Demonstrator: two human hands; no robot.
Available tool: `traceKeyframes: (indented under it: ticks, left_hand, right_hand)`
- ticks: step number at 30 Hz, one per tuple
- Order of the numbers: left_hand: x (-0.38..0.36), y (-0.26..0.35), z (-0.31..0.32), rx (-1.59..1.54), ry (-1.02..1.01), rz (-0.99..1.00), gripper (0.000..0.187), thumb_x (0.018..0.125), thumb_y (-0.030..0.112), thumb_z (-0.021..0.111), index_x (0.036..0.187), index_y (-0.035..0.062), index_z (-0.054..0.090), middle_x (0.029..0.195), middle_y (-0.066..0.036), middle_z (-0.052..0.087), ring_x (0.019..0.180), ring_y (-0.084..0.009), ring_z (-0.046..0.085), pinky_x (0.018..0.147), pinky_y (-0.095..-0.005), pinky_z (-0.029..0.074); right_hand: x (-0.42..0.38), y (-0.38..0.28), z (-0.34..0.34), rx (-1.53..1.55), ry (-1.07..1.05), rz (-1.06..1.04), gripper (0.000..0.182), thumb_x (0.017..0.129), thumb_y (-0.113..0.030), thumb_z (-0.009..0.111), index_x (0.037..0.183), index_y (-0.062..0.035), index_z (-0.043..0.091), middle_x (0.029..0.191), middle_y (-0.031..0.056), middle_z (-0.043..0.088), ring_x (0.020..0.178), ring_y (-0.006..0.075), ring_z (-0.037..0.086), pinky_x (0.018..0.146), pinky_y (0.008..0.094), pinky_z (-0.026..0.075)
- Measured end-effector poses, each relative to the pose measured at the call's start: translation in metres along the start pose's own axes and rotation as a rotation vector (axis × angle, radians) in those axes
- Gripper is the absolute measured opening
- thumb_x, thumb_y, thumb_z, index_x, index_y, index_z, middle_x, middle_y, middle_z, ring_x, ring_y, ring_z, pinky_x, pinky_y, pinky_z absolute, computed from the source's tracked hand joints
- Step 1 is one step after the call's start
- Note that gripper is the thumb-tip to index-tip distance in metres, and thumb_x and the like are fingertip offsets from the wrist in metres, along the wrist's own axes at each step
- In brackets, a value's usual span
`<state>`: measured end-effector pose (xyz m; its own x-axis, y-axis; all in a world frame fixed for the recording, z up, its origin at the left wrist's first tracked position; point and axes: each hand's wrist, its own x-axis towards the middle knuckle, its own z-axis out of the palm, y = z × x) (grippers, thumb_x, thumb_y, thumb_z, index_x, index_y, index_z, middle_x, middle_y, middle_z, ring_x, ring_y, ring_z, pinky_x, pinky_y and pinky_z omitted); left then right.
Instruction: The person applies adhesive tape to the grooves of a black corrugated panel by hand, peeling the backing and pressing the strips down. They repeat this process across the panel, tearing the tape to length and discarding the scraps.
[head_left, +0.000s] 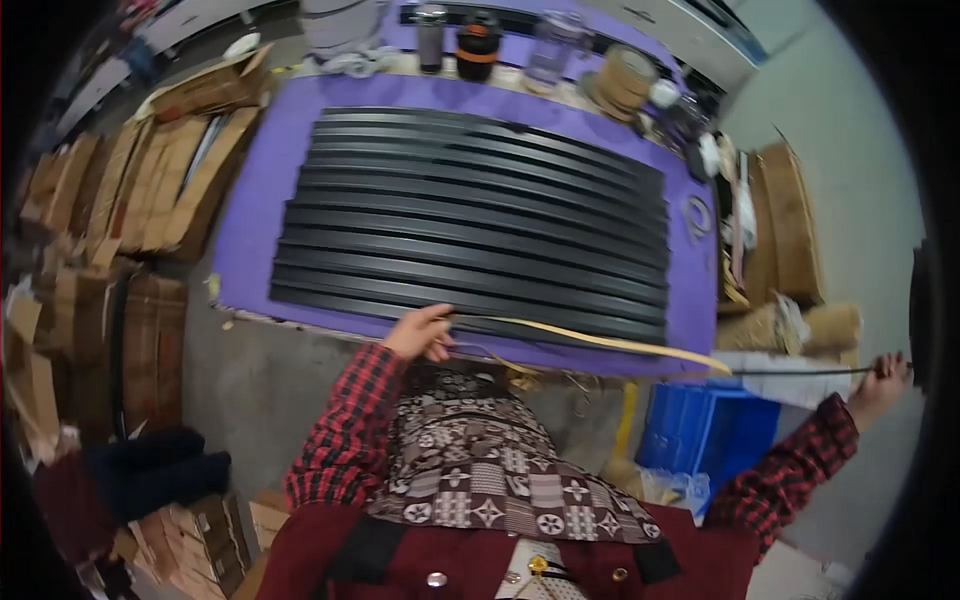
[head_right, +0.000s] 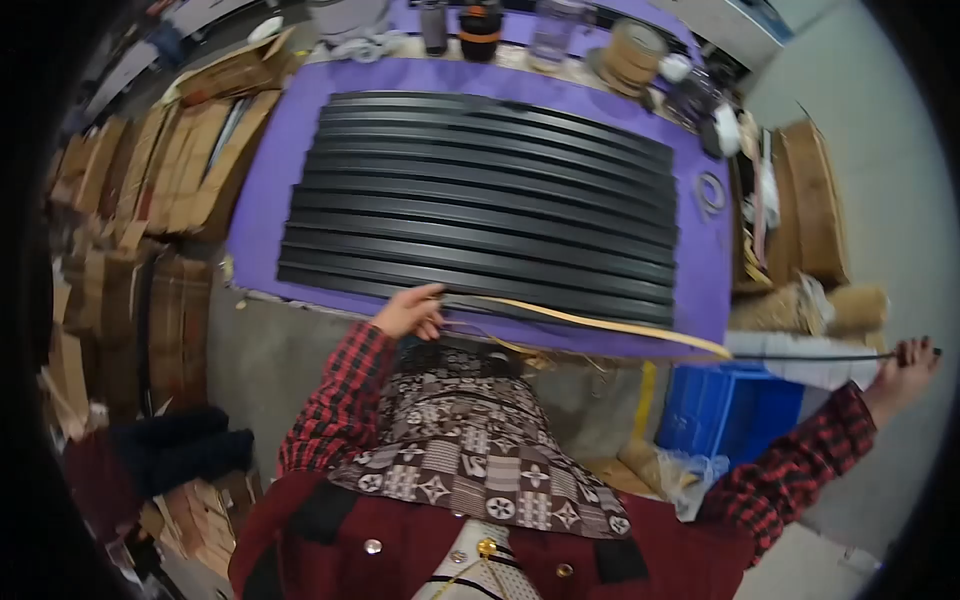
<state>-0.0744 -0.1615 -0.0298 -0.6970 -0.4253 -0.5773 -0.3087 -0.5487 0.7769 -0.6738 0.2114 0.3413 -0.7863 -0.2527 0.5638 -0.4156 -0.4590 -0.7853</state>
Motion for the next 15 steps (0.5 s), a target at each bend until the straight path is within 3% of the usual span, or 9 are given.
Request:
traceKeyframes:
  ticks: [2, 4, 7, 8, 9, 10, 11, 12, 15]
  left_hand:
    - [-0.016, 0.018, -0.024, -0.07, -0.102, 0.089, 0.042, 0.084, 0.015, 0.048, 0.124, 0.0087, 0.035, 0.067, -0.006, 0.057, 0.053, -0.011, 0.056, 0.044, -0.0208, 0.044]
    - [-0.021, 0.03, -0.082, -0.03, 0.114, 0.201, 0.039, 0.083, 0.013, 0.049, 0.119, 0.0064, 0.039, 0.065, -0.007, 0.057, 0.051, -0.0108, 0.055, 0.045, -0.0204, 0.044]
    - [-0.015, 0.019, -0.188, 0.3, 0.898, 0.382, 0.023, 0.081, 0.012, 0.048, 0.101, 0.0047, 0.054, 0.064, -0.007, 0.056, 0.056, -0.0173, 0.056, 0.048, -0.0292, 0.043]
    - [-0.007, 0.008, -0.226, 0.565, 1.149, 0.592, 0.02, 0.079, 0.013, 0.048, 0.093, 0.003, 0.056, 0.071, -0.012, 0.056, 0.066, -0.0266, 0.055, 0.06, -0.036, 0.043]
    - [-0.014, 0.019, -0.246, 0.708, 1.272, 0.462, 0.02, 0.078, 0.016, 0.049, 0.089, 0.0026, 0.057, 0.08, -0.015, 0.056, 0.077, -0.0313, 0.052, 0.069, -0.0378, 0.041]
    - [-0.01, 0.023, -0.259, 0.697, 1.272, 0.434, 0.02, 0.078, 0.016, 0.049, 0.089, 0.0026, 0.057, 0.08, -0.015, 0.056, 0.077, -0.0313, 0.052, 0.069, -0.0378, 0.041]
    - [-0.005, 0.024, -0.27, 0.676, 1.246, 0.387, 0.02, 0.077, 0.017, 0.05, 0.088, 0.0022, 0.058, 0.081, -0.015, 0.055, 0.078, -0.0306, 0.052, 0.069, -0.0376, 0.041]
    - [0.001, 0.023, -0.28, 0.656, 1.217, 0.341, 0.02, 0.077, 0.018, 0.051, 0.086, 0.0019, 0.058, 0.082, -0.015, 0.055, 0.079, -0.0299, 0.052, 0.07, -0.0374, 0.041]
    - [0.01, 0.027, -0.283, 0.605, 1.026, 0.276, 0.017, 0.075, 0.019, 0.055, 0.086, 0.0067, 0.059, 0.079, -0.011, 0.055, 0.077, -0.0275, 0.053, 0.067, -0.0356, 0.041]
  right_hand:
    - [-0.021, 0.013, 0.139, -0.256, -0.131, -0.044, 0.014, 0.084, -0.013, 0.044, 0.095, -0.0049, 0.04, 0.069, 0.0015, 0.045, 0.05, 0.007, 0.036, 0.042, 0.0165, 0.029]
    - [-0.072, 0.04, 0.283, -0.423, -0.317, -0.045, 0.022, 0.084, -0.013, 0.045, 0.103, -0.0048, 0.039, 0.073, 0.0017, 0.049, 0.051, 0.0053, 0.037, 0.043, 0.0155, 0.03]
    - [-0.177, 0.11, 0.468, -0.468, -0.665, 0.139, 0.035, 0.083, -0.012, 0.046, 0.116, -0.0048, 0.037, 0.078, 0.002, 0.056, 0.051, 0.0028, 0.039, 0.044, 0.0142, 0.03]
    - [-0.218, 0.135, 0.518, -0.419, -0.774, 0.248, 0.039, 0.083, -0.012, 0.047, 0.12, -0.0048, 0.037, 0.08, 0.0021, 0.059, 0.052, 0.002, 0.04, 0.044, 0.0137, 0.03]
    - [-0.243, 0.169, 0.546, -0.455, -1.035, 0.414, 0.029, 0.081, -0.01, 0.048, 0.11, -0.0045, 0.046, 0.077, 0.0018, 0.059, 0.051, 0.0023, 0.044, 0.043, 0.0144, 0.032]
    - [-0.287, 0.201, 0.577, -0.421, -1.131, 0.678, 0.022, 0.082, -0.015, 0.049, 0.102, -0.0052, 0.049, 0.079, 0.0027, 0.059, 0.048, 0.0019, 0.042, 0.042, 0.0135, 0.031]
    - [-0.335, 0.212, 0.61, -0.327, -1.205, 0.821, 0.013, 0.081, -0.013, 0.049, 0.09, -0.0053, 0.054, 0.069, 0.0007, 0.057, 0.049, 0.0034, 0.045, 0.042, 0.0151, 0.034]
    - [-0.379, 0.24, 0.627, -0.274, -1.278, 0.937, 0.013, 0.081, -0.012, 0.05, 0.089, -0.0039, 0.054, 0.068, 0.0007, 0.055, 0.049, 0.0038, 0.046, 0.043, 0.0159, 0.034]
    - [-0.477, 0.284, 0.664, -0.331, -1.475, 0.881, 0.017, 0.079, -0.01, 0.052, 0.091, 0.0023, 0.053, 0.064, -0.0006, 0.051, 0.05, 0.0049, 0.045, 0.045, 0.0185, 0.037]
